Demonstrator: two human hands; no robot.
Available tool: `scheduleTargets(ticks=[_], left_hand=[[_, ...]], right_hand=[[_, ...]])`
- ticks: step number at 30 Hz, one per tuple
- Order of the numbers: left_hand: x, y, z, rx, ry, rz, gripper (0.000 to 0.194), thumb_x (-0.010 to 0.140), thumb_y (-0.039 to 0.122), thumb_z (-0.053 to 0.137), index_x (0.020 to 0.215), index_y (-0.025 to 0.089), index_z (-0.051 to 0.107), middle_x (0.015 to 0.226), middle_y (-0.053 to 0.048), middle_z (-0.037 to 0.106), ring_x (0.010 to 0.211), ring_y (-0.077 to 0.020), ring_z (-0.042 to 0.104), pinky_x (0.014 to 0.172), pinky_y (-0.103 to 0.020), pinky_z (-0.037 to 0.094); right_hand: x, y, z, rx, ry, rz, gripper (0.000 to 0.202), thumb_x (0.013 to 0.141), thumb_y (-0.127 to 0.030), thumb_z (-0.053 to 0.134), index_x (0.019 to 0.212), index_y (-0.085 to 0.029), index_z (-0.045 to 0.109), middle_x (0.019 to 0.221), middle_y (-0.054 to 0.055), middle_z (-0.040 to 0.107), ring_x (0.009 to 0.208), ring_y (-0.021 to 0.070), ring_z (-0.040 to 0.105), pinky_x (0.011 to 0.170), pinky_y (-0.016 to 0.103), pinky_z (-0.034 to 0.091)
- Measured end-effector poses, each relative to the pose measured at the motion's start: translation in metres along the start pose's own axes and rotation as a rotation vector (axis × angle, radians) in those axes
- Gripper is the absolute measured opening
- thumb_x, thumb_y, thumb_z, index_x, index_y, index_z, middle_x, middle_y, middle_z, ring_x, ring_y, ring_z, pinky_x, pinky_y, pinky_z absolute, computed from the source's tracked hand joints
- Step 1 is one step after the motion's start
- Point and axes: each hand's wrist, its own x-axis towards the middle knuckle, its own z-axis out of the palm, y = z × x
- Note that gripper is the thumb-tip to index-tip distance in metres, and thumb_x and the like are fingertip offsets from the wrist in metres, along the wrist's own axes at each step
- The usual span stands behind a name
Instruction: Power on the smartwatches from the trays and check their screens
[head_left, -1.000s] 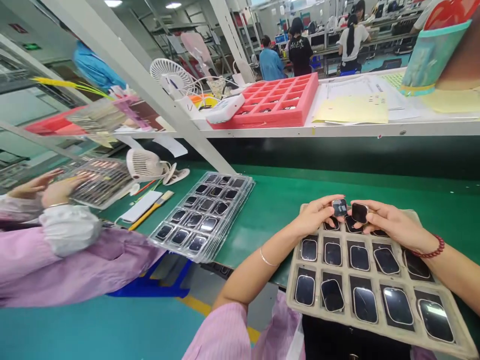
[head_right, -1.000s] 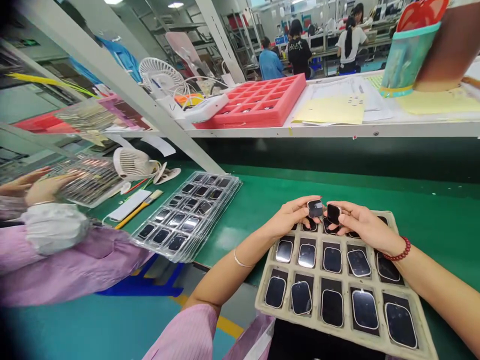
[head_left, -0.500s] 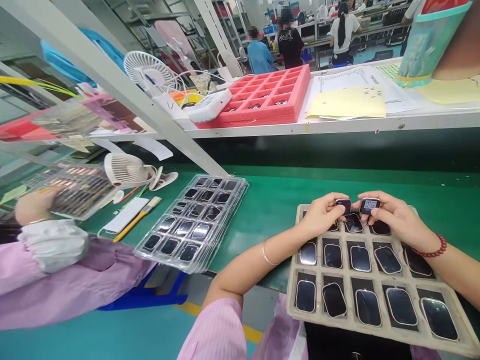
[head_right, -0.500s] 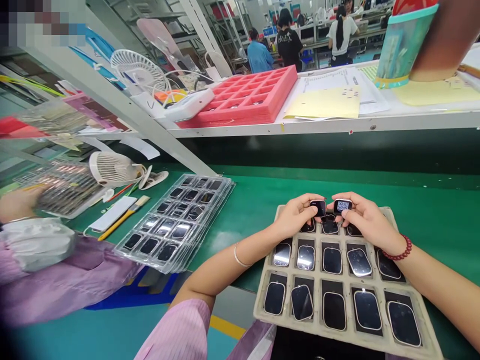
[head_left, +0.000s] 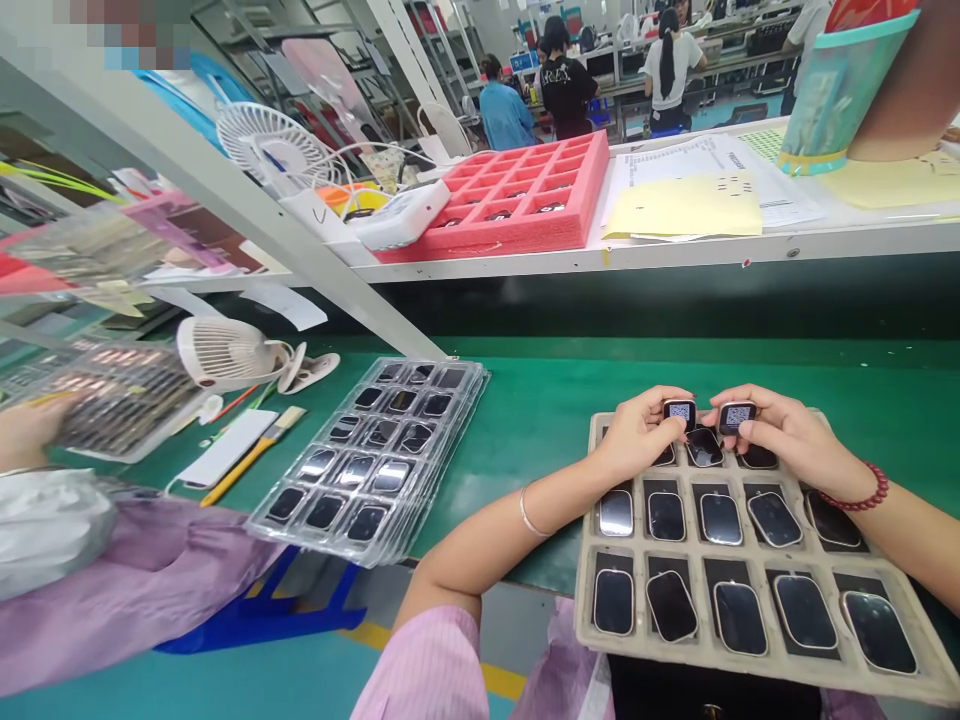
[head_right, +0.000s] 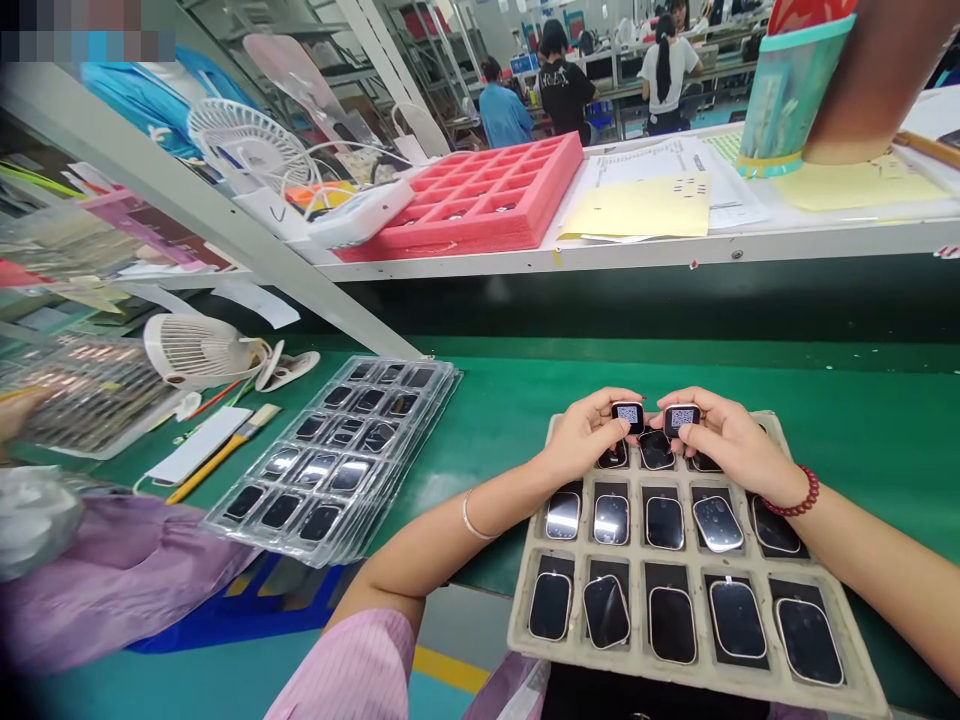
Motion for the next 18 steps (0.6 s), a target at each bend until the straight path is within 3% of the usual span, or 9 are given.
scheduleTargets(ticks=[5,8,12,18], left_hand=[[-0.003,0.009,0.002,0.044,0.021,-0.036,0.03,0.077,0.032,0.065,0.1,0.014,0.063,0.087,-0.006,0.069,0.061,-0.0104,0.061,0.061,-0.023,0.051],[-0.005,0.014,0.003,0.163,0.06,-0.042,0.035,0.075,0.039,0.066,0.099,0.014,0.064,0.087,-0.006,0.07,0.061,-0.0127,0.062,0.06,-0.025,0.051],[-0.001,0.01,-0.001,0.303,0.102,-0.071,0.048,0.068,0.051,0.071,0.1,0.016,0.066,0.083,-0.006,0.071,0.063,-0.0166,0.063,0.057,-0.026,0.052],[0.004,0.002,-0.001,0.389,0.192,-0.152,0.06,0.06,0.063,0.071,0.102,0.02,0.066,0.076,-0.002,0.07,0.065,-0.0173,0.062,0.058,-0.025,0.053]], right_hand=[[0.004,-0.002,0.006,0.06,-0.019,0.016,0.024,0.087,-0.034,0.063,0.104,-0.018,0.062,0.092,0.007,0.073,0.061,0.0122,0.062,0.057,0.026,0.055],[0.006,-0.004,0.009,0.136,-0.047,0.027,0.017,0.086,-0.022,0.062,0.102,-0.016,0.06,0.088,0.003,0.071,0.055,0.0071,0.059,0.053,0.02,0.05],[0.012,-0.003,0.003,0.126,0.026,0.069,0.013,0.089,-0.007,0.054,0.098,-0.015,0.061,0.079,0.0,0.07,0.049,0.0063,0.059,0.052,0.019,0.051],[0.01,0.001,-0.008,0.166,-0.096,0.03,0.018,0.094,-0.003,0.05,0.103,-0.016,0.058,0.079,-0.003,0.067,0.05,0.0038,0.056,0.053,0.016,0.049]])
